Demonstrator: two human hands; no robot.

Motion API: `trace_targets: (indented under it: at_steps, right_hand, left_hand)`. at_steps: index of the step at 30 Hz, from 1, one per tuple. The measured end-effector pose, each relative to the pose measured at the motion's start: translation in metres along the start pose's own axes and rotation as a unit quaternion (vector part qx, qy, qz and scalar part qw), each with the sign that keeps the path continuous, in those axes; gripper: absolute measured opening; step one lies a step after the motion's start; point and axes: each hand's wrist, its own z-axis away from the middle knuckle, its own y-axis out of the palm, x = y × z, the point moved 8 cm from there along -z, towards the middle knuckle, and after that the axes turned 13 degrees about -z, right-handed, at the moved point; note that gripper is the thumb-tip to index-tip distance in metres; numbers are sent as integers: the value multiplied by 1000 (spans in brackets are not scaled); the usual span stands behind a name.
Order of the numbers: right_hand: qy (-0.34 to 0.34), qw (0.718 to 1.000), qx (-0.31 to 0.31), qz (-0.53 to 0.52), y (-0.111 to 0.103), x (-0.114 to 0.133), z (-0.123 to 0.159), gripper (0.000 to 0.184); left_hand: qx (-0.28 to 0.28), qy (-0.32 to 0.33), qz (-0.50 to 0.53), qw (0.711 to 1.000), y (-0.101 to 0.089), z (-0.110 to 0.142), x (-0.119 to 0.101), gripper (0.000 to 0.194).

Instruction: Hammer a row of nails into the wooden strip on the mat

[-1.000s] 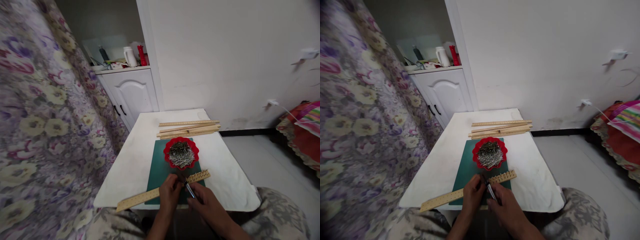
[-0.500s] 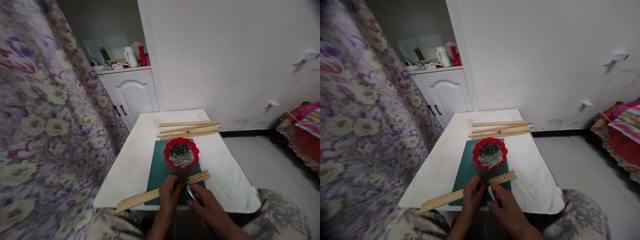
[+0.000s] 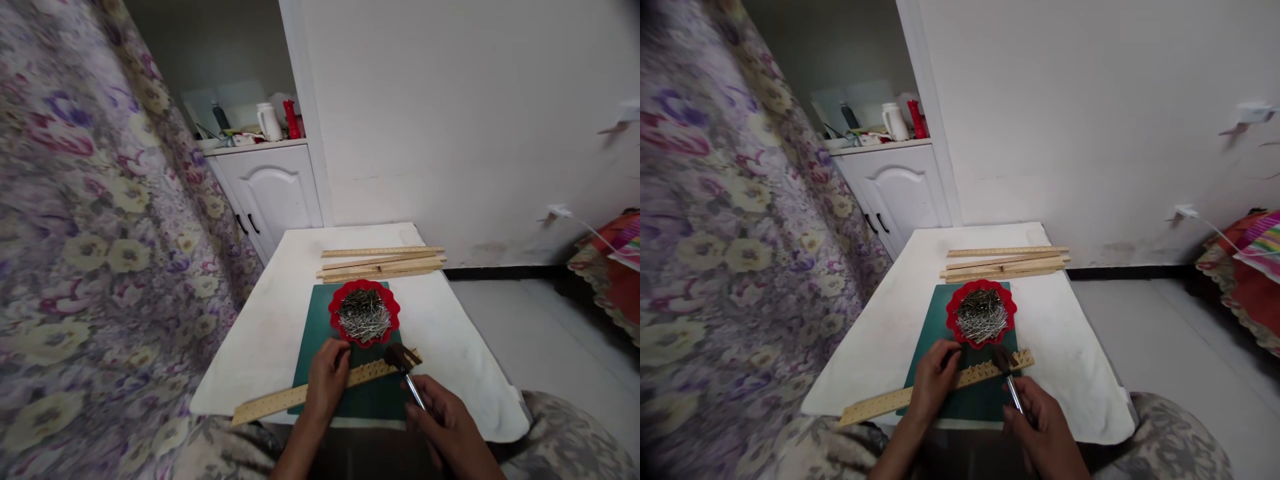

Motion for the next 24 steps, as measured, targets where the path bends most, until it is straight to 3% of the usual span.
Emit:
trace_targets:
  at_steps: [6, 11, 17, 24]
  right_hand:
    - [-11, 1000, -3, -23, -8, -4, 0, 33]
    - [-25, 999, 7, -32, -12, -1, 1, 31]
    - [-13, 999, 4, -35, -8, 5, 1, 31]
    - [-21, 999, 8, -34, -2, 8, 0, 29]
  left_hand:
    - [78, 5, -206, 975, 12, -53, -6, 12]
    - [141, -21, -303, 942, 26, -69, -3, 15]
    - [151, 5, -305, 940, 27, -69, -6, 14]
    - [75, 39, -206, 975, 7, -61, -6, 12]
